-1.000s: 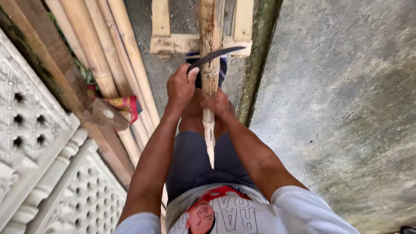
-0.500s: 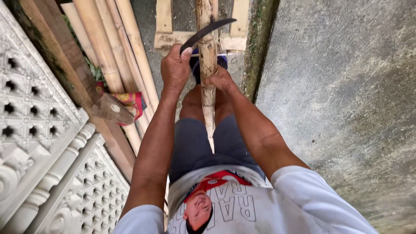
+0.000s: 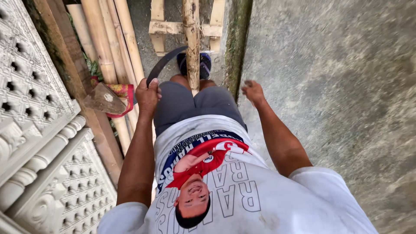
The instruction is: The person shaves and strips a bamboo pole using a curved blade and a larger flat blade, handling the pole while seated and standing.
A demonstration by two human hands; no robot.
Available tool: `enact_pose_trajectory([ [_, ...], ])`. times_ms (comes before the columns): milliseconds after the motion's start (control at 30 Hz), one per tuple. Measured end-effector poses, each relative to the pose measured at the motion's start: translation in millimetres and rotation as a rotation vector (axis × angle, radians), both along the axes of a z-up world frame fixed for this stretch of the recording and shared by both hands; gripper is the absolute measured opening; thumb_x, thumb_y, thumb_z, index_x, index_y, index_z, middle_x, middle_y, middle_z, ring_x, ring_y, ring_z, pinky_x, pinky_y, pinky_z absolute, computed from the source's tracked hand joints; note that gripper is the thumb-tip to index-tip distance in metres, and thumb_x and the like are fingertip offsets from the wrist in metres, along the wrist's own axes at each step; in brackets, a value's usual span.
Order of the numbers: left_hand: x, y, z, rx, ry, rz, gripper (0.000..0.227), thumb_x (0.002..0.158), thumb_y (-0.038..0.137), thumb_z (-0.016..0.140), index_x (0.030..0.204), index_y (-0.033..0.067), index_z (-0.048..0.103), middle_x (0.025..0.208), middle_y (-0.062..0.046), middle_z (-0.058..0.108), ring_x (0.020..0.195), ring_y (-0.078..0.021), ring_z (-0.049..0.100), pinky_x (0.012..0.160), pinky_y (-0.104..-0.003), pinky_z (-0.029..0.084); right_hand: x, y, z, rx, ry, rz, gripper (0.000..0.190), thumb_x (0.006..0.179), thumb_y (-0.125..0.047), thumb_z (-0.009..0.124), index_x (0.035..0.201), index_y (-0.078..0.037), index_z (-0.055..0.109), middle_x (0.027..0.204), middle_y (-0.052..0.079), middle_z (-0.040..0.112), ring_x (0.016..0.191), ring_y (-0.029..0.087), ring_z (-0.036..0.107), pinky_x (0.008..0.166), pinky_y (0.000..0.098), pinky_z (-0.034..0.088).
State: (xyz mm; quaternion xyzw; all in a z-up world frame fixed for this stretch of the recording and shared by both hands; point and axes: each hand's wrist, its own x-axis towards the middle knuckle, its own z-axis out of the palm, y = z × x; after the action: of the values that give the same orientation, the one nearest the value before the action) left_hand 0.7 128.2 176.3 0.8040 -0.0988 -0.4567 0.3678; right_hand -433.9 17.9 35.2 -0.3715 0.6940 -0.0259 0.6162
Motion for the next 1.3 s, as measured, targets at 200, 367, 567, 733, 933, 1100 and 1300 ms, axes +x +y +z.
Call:
enact_pose_trajectory([
  [200, 9, 6, 13, -0.047, -0.008, 0.114, 0.017, 0.102, 0.022, 0.067, 0.094, 0.0063, 0.065, 0.065, 0.000, 0.062, 0.048, -0.0076, 0.056, 0.043, -0.025, 0.045, -44, 7, 46, 0.110, 0.225, 0.024, 0.048, 0.089, -0.012, 0.071, 0.135, 0.000, 0.061, 0.110, 0.016, 0.073, 0.075, 0.022, 0.069, 0.058, 0.0344, 0.051],
  [367, 27, 14, 7, -0.005, 0.008, 0.149, 0.017, 0.102, 0.020, 0.065, 0.093, 0.0053, 0.062, 0.065, -0.001, 0.062, 0.047, -0.0084, 0.054, 0.041, -0.026, 0.044, -8, -17, 47, 0.052, 0.188, 0.110, 0.050, 0.089, -0.014, 0.071, 0.137, 0.000, 0.061, 0.116, 0.017, 0.074, 0.081, 0.022, 0.072, 0.063, 0.0344, 0.055],
  [567, 46, 27, -21, 0.017, 0.106, 0.311, 0.018, 0.102, 0.020, 0.064, 0.092, 0.0056, 0.059, 0.066, -0.003, 0.060, 0.047, -0.0115, 0.054, 0.041, -0.028, 0.043, 143, -90, 44, -0.212, 0.241, 0.433, 0.077, 0.086, -0.026, 0.082, 0.147, 0.001, 0.043, 0.136, 0.023, 0.061, 0.122, 0.032, 0.060, 0.104, 0.0396, 0.048],
  [733, 50, 33, -48, 0.013, 0.192, 0.403, 0.015, 0.102, 0.017, 0.061, 0.096, 0.0032, 0.059, 0.069, -0.005, 0.059, 0.050, -0.0135, 0.053, 0.042, -0.029, 0.043, 306, -184, 22, -0.285, 0.214, 0.370, 0.093, 0.081, -0.019, 0.082, 0.151, 0.005, 0.026, 0.143, 0.029, 0.048, 0.127, 0.040, 0.055, 0.108, 0.0466, 0.048],
  [933, 52, 42, -56, 0.157, 0.277, 0.479, 0.015, 0.102, 0.017, 0.061, 0.096, 0.0032, 0.059, 0.069, -0.006, 0.060, 0.049, -0.0135, 0.053, 0.044, -0.028, 0.045, 375, -212, -14, -0.511, 0.369, 0.026, 0.098, 0.073, -0.017, 0.091, 0.141, 0.011, 0.027, 0.119, 0.027, 0.061, 0.109, 0.036, 0.064, 0.098, 0.0402, 0.052],
  [1100, 63, 16, -66, 0.238, 0.298, 0.467, 0.012, 0.099, 0.017, 0.060, 0.097, 0.0057, 0.060, 0.067, -0.007, 0.059, 0.047, -0.0147, 0.052, 0.042, -0.030, 0.043, 380, -233, 4, -0.415, 0.267, -0.033, 0.084, 0.073, -0.011, 0.085, 0.138, 0.006, 0.033, 0.110, 0.023, 0.067, 0.092, 0.031, 0.070, 0.081, 0.0381, 0.058],
  [1300, 71, 1, -67, 0.206, 0.341, 0.430, 0.016, 0.103, 0.018, 0.061, 0.094, 0.0045, 0.059, 0.070, -0.005, 0.061, 0.051, -0.0117, 0.055, 0.045, -0.027, 0.046, 369, -223, -1, -0.303, 0.177, -0.108, 0.087, 0.075, -0.002, 0.078, 0.143, 0.004, 0.023, 0.104, 0.018, 0.066, 0.077, 0.024, 0.068, 0.061, 0.0359, 0.060],
])
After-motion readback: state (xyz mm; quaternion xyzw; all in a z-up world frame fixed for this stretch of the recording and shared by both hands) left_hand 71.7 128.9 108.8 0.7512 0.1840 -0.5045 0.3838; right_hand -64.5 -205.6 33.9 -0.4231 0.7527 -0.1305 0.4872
